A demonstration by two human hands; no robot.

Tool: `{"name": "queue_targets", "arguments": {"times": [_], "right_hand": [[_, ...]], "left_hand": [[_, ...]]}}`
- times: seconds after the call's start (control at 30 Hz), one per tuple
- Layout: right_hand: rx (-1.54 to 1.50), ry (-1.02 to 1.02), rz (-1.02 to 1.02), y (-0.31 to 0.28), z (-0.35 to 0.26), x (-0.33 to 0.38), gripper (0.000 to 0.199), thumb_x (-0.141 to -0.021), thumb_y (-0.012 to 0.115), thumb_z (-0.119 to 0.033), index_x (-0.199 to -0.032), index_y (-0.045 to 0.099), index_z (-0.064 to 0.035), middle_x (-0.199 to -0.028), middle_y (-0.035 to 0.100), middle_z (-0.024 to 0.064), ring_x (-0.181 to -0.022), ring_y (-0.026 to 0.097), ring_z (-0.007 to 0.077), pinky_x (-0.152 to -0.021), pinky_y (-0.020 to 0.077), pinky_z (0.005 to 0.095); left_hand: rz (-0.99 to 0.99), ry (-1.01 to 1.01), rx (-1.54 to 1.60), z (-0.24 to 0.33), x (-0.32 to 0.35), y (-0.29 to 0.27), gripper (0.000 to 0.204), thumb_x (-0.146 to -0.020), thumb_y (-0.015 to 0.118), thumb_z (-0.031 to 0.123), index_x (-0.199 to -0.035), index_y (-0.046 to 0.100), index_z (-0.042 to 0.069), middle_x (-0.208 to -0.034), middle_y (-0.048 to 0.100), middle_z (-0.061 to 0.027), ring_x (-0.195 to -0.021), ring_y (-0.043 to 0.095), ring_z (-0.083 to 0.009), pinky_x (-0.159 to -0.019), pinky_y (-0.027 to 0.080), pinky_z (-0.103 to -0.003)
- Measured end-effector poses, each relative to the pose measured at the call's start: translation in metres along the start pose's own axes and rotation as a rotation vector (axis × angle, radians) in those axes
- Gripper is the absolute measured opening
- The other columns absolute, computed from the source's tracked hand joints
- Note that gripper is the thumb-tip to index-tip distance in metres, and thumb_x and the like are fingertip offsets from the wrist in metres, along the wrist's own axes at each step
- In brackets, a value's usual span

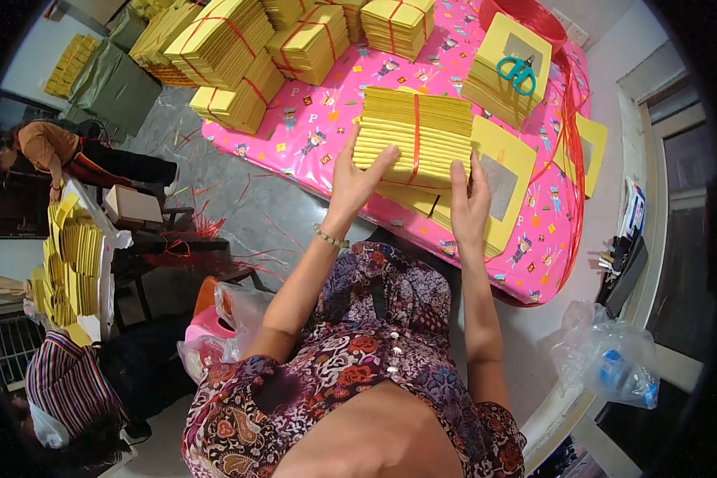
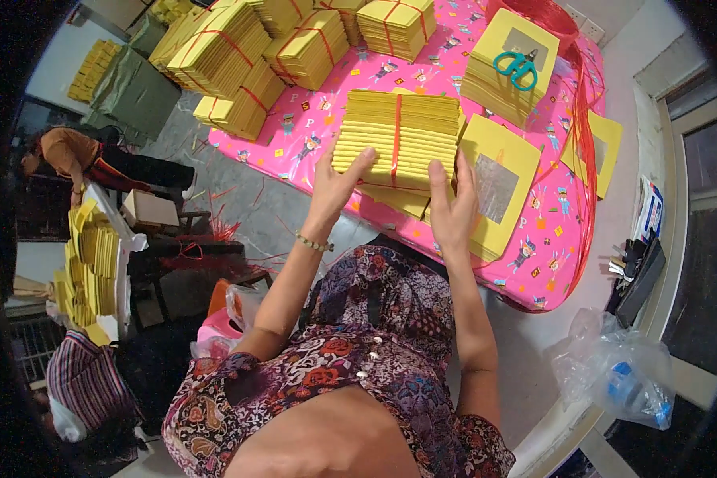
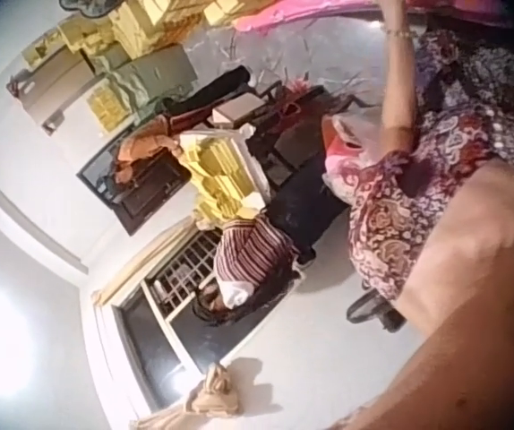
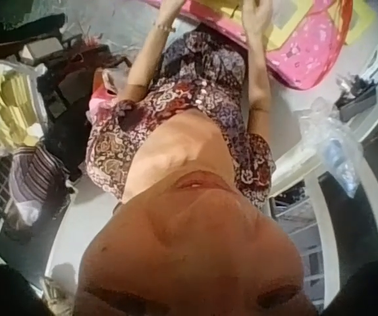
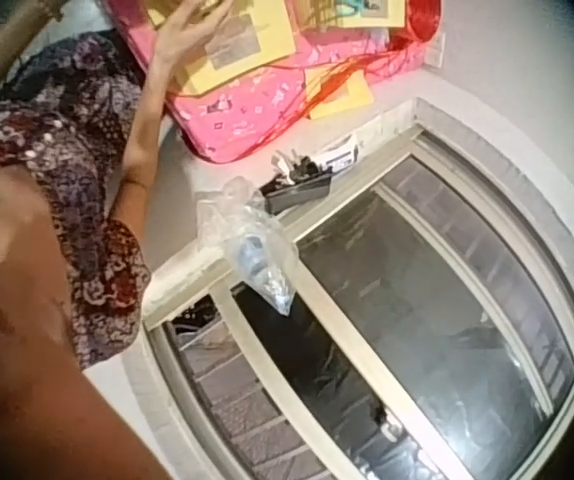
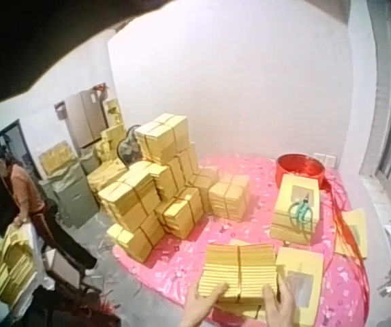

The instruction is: Bundling and inspecting yellow joss paper using red plastic straps and rubber bands.

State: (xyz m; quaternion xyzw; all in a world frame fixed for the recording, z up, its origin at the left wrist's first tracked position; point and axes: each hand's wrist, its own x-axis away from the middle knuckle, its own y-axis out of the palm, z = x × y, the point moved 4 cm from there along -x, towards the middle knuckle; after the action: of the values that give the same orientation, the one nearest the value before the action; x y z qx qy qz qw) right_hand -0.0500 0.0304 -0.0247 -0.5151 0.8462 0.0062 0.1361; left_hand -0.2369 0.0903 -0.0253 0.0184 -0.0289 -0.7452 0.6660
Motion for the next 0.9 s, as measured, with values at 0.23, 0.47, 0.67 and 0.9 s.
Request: {"name": "queue_targets", "arguments": {"times": [0.23, 0.47, 0.67, 0.9], "right_hand": [[0.056, 0.058, 0.044, 0.008, -0.007, 0.001, 0.045, -0.097, 0.052, -0.03, -0.125, 0.052, 0.0042, -0.104, 0.066, 0.019, -0.097, 0.063, 0.0264, -0.087, 0.0456, 0.0369], [0.088, 0.063, 0.052, 0.011, 0.004, 0.001, 0.051, -0.097, 0.051, -0.034, -0.127, 0.05, 0.0065, -0.114, 0.062, 0.022, -0.106, 0.06, 0.0291, -0.091, 0.0438, 0.0375], [0.006, 0.114, -0.069, 0.005, 0.007, -0.01, 0.054, -0.097, 0.051, -0.037, -0.131, 0.046, 0.005, -0.124, 0.057, 0.019, -0.113, 0.055, 0.0262, -0.097, 0.04, 0.0351], [-0.224, 0.164, -0.202, 0.008, -0.008, -0.015, 0.048, -0.092, 0.062, -0.022, -0.13, 0.047, 0.0018, -0.123, 0.056, 0.0131, -0.114, 0.052, 0.0183, -0.099, 0.0385, 0.0313]], "left_hand": [[-0.01, 0.072, -0.044, 0.005, -0.003, 0.003, 0.071, -0.084, 0.072, 0.022, -0.134, 0.037, -0.012, -0.109, 0.064, -0.0156, -0.098, 0.063, -0.0164, -0.085, 0.05, -0.028], [-0.006, 0.066, -0.02, 0.004, -0.003, 0.003, 0.06, -0.084, 0.071, 0.021, -0.129, 0.044, -0.009, -0.109, 0.065, -0.0147, -0.097, 0.063, -0.0163, -0.084, 0.051, -0.029], [-0.048, 0.01, 0.009, -0.001, -0.008, -0.003, 0.071, -0.085, 0.072, 0.025, -0.136, 0.037, -0.01, -0.118, 0.06, -0.0166, -0.106, 0.059, -0.0171, -0.089, 0.048, -0.029], [-0.098, -0.121, 0.152, 0.008, -0.003, -0.003, 0.08, -0.086, 0.071, 0.022, -0.147, 0.024, 0.0, -0.133, 0.05, -0.0143, -0.115, 0.054, -0.0189, -0.099, 0.043, -0.03]]}}
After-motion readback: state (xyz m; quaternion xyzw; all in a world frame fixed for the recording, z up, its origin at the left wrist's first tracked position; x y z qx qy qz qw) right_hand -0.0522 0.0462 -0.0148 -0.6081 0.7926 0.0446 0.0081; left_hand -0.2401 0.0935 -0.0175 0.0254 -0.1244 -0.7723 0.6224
